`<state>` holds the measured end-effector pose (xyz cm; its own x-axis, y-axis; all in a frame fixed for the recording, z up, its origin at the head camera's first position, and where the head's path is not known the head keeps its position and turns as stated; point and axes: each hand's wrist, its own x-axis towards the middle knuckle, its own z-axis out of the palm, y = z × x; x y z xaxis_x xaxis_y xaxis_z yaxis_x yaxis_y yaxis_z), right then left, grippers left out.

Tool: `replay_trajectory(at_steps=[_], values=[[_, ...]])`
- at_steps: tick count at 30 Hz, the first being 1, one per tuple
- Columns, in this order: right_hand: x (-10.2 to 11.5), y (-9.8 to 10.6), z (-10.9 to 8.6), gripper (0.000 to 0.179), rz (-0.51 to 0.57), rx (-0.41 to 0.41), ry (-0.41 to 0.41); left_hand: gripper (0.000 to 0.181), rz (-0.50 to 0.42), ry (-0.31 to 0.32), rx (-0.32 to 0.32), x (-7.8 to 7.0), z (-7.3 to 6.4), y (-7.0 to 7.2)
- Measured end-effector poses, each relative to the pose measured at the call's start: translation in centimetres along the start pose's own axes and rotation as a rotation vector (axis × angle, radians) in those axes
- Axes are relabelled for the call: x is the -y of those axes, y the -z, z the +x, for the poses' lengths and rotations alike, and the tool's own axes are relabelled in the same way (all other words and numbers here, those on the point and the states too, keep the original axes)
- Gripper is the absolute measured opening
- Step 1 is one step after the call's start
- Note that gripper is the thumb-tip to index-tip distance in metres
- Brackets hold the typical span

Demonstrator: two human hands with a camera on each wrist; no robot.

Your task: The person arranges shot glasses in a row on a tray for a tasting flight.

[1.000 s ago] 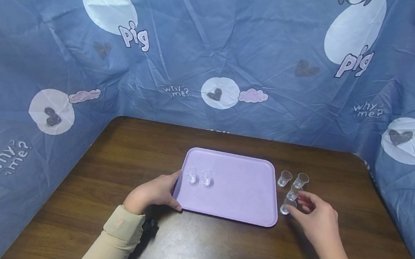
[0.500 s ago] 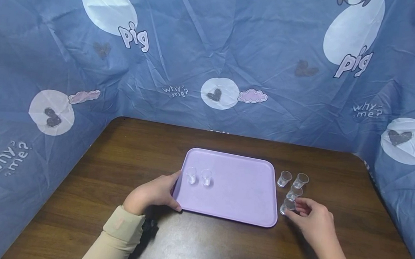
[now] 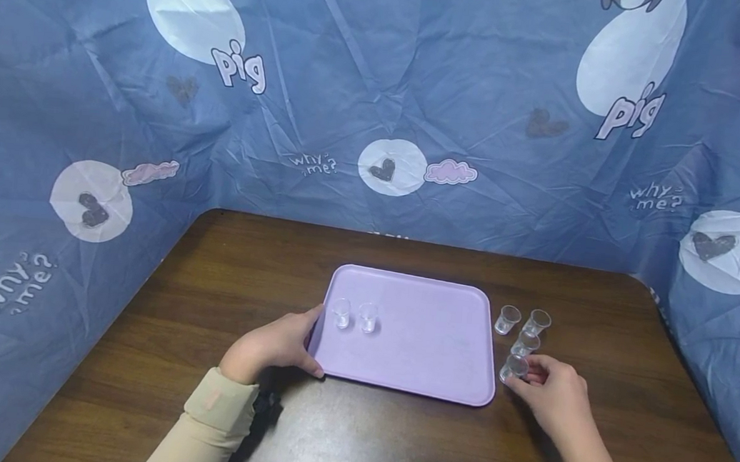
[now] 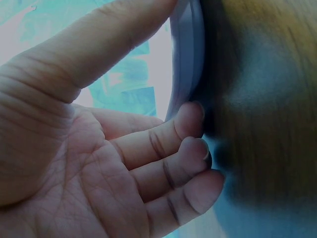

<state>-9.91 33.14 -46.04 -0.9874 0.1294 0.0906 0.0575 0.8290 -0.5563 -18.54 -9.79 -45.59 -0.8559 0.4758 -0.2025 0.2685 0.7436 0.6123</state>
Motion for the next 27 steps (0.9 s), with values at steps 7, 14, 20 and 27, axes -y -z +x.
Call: replay_trajectory(at_steps=[7,14,20,27], values=[[-0.17,-0.19,0.03,0.039,-0.001,0.033,-0.027,0.116,-0.014,-0.009,0.001,0.14,-0.04,-0.06],[-0.25,-0.39,-0.06,0.037,0.014,0.029,-0.028,0.117,0.001,-0.008,-0.002,0.20,0.02,-0.13],[-0.19,-0.43,-0.02,0.039,0.023,0.011,-0.016,0.118,0.005,-0.006,-0.004,0.14,0.02,-0.05],[-0.25,-0.61,-0.04,0.035,0.022,-0.024,0.008,0.119,0.001,-0.003,-0.001,0.09,0.04,-0.01]])
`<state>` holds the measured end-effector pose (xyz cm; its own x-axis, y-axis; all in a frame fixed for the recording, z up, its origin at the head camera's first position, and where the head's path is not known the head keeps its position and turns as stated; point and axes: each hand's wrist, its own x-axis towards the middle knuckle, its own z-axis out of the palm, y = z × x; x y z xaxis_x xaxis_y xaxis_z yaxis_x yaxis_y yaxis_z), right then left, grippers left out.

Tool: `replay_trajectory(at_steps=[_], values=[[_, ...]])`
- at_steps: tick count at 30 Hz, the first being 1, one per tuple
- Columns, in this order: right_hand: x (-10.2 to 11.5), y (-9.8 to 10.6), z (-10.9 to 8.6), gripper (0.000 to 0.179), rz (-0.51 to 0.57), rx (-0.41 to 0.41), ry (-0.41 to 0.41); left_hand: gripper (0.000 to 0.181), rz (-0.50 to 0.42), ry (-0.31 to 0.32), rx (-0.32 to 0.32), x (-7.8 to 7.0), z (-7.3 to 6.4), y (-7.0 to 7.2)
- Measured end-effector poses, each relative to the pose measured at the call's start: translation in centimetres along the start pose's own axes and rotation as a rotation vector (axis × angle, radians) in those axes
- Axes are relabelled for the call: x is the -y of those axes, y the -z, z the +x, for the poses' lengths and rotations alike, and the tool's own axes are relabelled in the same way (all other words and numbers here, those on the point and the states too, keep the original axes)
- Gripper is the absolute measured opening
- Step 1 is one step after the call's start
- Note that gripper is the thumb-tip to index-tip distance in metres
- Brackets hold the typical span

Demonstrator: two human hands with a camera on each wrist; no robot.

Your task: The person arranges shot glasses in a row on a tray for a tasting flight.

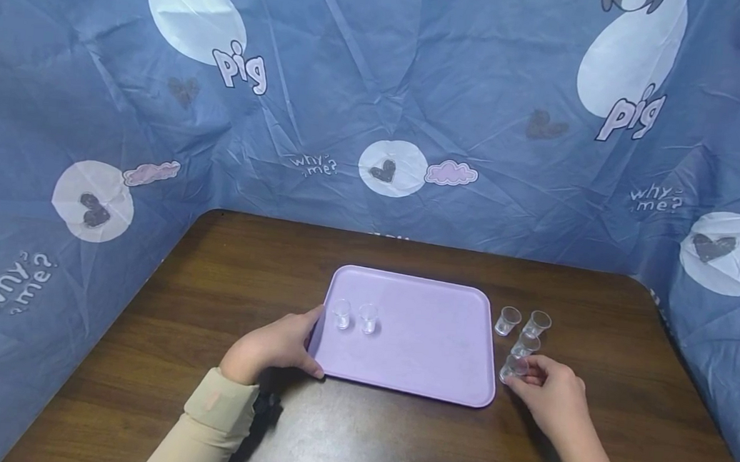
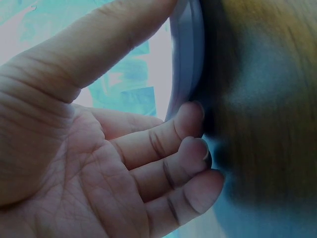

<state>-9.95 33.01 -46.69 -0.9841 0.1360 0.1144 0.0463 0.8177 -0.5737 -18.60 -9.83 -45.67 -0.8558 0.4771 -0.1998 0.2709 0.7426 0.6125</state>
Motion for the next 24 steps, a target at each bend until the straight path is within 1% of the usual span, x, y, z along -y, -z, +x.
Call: replay_trajectory(at_steps=[7,12,19,24], values=[[0.4,0.3,-0.3,0.030,-0.001,-0.044,0.010,0.120,0.008,0.006,0.001,-0.2,-0.1,0.1],[0.9,0.5,-0.3,0.031,-0.001,-0.053,0.023,0.119,0.014,0.015,0.001,-0.3,-0.2,0.1],[2.1,0.6,-0.1,0.032,0.022,-0.091,0.095,0.118,0.015,0.010,0.000,-0.3,-0.2,0.2],[3.2,0.5,0.2,0.032,0.053,-0.079,0.103,0.116,0.010,0.001,-0.003,-0.3,-0.2,0.2]])
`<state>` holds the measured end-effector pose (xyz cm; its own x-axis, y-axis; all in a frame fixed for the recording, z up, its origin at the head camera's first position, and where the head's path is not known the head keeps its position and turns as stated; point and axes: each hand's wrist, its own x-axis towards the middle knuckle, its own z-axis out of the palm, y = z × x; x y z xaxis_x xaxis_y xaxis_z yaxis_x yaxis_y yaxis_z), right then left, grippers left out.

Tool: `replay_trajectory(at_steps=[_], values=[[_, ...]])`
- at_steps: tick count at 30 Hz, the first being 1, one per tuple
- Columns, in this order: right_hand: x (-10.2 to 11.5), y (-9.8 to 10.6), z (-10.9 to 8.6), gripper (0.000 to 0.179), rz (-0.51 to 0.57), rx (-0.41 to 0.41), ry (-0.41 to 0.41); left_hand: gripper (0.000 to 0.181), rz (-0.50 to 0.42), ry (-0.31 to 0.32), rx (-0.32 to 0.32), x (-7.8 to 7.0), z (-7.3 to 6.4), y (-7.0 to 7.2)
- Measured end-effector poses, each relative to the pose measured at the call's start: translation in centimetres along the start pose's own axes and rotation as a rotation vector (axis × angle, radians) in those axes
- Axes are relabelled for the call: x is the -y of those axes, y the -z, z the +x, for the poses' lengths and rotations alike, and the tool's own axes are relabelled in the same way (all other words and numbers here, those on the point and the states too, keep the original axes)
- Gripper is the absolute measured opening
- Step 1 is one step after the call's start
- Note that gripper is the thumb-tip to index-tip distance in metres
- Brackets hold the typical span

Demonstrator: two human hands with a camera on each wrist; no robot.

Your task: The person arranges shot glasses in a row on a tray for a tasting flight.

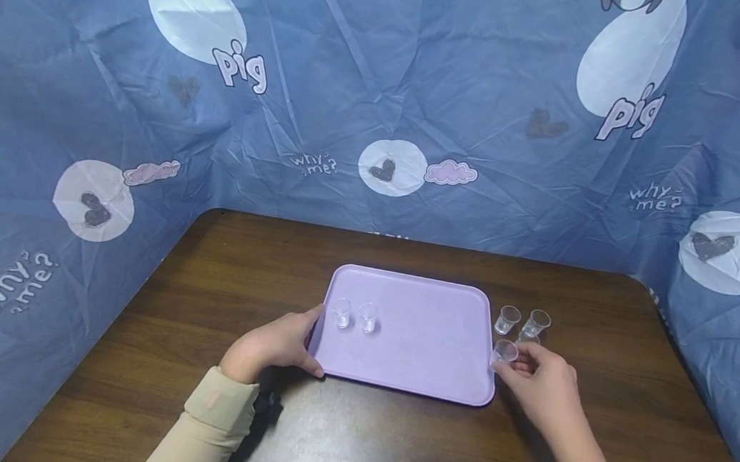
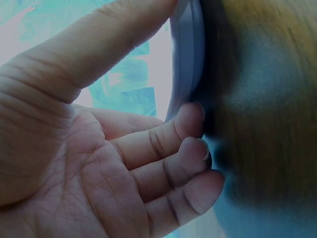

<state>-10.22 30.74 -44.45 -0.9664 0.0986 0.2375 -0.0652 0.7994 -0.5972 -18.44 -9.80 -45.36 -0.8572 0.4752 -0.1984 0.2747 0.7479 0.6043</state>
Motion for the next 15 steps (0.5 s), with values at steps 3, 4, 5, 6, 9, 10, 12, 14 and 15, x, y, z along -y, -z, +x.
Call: replay_trajectory(at_steps=[3,4,5,6,9,10,12,14,15], values=[[0.7,-0.2,0.3,0.033,0.026,0.014,-0.002,0.115,-0.002,-0.009,-0.005,0.0,0.0,0.0],[1.0,-0.3,0.4,0.033,0.032,0.018,0.002,0.114,-0.002,-0.013,-0.006,0.0,0.0,0.0],[1.2,-0.4,0.5,0.033,0.039,0.020,0.005,0.114,-0.002,-0.016,-0.007,0.1,0.0,0.0],[1.4,-0.5,0.6,0.033,0.050,0.025,0.008,0.114,-0.002,-0.018,-0.008,0.1,0.0,0.0],[2.1,-1.0,0.9,0.032,0.070,0.038,0.011,0.113,-0.005,-0.022,-0.009,0.1,0.0,0.0],[2.3,-1.1,1.0,0.032,0.076,0.044,0.009,0.112,-0.007,-0.023,-0.008,0.1,0.0,0.0],[2.7,-1.5,1.2,0.032,0.089,0.057,0.004,0.112,-0.009,-0.021,-0.007,0.0,0.0,0.0],[3.0,-1.8,1.4,0.031,0.093,0.069,0.004,0.111,-0.011,-0.020,-0.006,0.0,0.0,0.0],[3.2,-1.9,1.5,0.031,0.095,0.076,0.006,0.111,-0.008,-0.019,-0.007,0.0,0.0,0.1]])
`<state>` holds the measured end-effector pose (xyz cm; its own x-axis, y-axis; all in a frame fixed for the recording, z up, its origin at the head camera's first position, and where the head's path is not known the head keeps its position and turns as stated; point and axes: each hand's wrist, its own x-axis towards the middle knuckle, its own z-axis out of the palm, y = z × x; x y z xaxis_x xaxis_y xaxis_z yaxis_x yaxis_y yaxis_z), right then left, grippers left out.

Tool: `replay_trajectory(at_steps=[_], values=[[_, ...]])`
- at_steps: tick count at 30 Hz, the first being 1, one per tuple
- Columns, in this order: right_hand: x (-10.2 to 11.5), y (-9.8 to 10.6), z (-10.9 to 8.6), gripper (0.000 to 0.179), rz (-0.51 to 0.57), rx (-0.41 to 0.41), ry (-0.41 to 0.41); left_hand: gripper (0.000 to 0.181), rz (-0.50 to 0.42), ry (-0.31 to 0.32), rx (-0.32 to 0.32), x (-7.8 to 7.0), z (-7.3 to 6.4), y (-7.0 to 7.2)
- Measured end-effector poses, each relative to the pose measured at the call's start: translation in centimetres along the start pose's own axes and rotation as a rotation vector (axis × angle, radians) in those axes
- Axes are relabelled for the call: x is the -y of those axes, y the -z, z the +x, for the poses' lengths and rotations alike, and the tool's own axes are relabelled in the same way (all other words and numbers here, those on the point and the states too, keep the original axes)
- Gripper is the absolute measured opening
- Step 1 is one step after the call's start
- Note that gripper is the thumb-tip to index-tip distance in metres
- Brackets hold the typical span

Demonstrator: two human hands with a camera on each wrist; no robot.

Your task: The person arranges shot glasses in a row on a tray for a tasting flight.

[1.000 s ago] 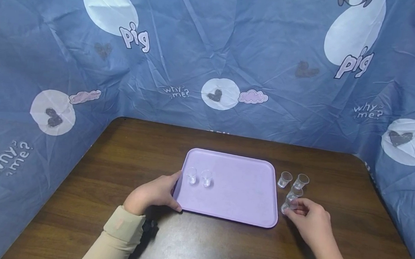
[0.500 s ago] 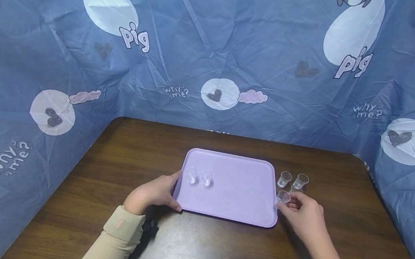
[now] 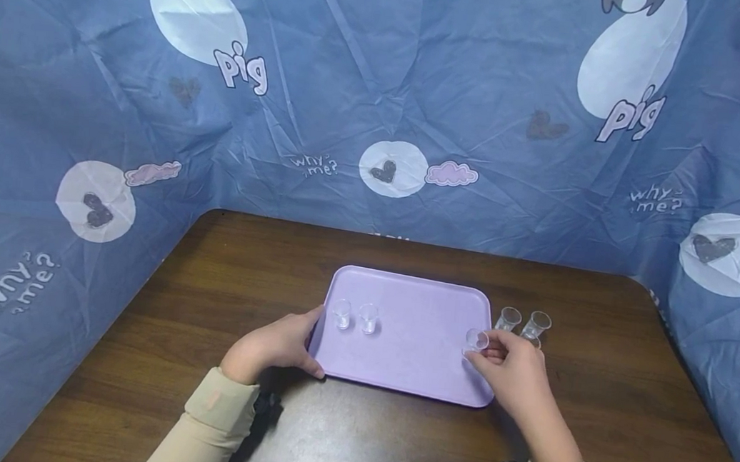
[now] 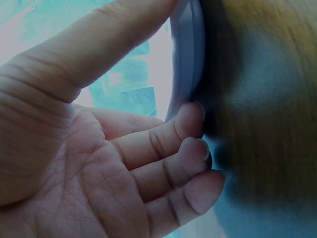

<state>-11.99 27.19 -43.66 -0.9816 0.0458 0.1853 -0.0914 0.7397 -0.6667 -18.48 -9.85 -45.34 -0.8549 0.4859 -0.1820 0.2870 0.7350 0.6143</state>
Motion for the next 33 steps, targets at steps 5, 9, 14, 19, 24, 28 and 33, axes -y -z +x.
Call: replay_trajectory(at_steps=[5,9,14,19,24,28,33], values=[[0.8,-0.9,0.8,0.029,0.013,0.017,0.024,0.112,0.008,0.002,-0.002,0.0,0.0,0.0],[1.4,-1.7,1.5,0.028,0.014,0.030,0.036,0.114,0.009,0.008,0.000,0.0,0.1,0.0],[2.1,-2.7,2.1,0.028,0.035,0.053,0.039,0.114,-0.004,0.007,0.002,-0.1,0.0,0.0],[2.8,-3.7,2.6,0.027,0.066,0.083,0.048,0.110,-0.015,0.003,0.001,0.0,-0.1,0.0],[3.3,-5.1,3.2,0.024,0.102,0.099,0.061,0.108,-0.020,-0.001,0.000,0.0,-0.1,0.1],[3.8,-6.3,3.5,0.022,0.120,0.110,0.061,0.106,-0.020,-0.007,-0.002,-0.1,-0.1,0.1],[4.5,-7.0,3.7,0.022,0.145,0.122,0.043,0.105,-0.021,-0.003,0.003,-0.1,-0.1,0.1]])
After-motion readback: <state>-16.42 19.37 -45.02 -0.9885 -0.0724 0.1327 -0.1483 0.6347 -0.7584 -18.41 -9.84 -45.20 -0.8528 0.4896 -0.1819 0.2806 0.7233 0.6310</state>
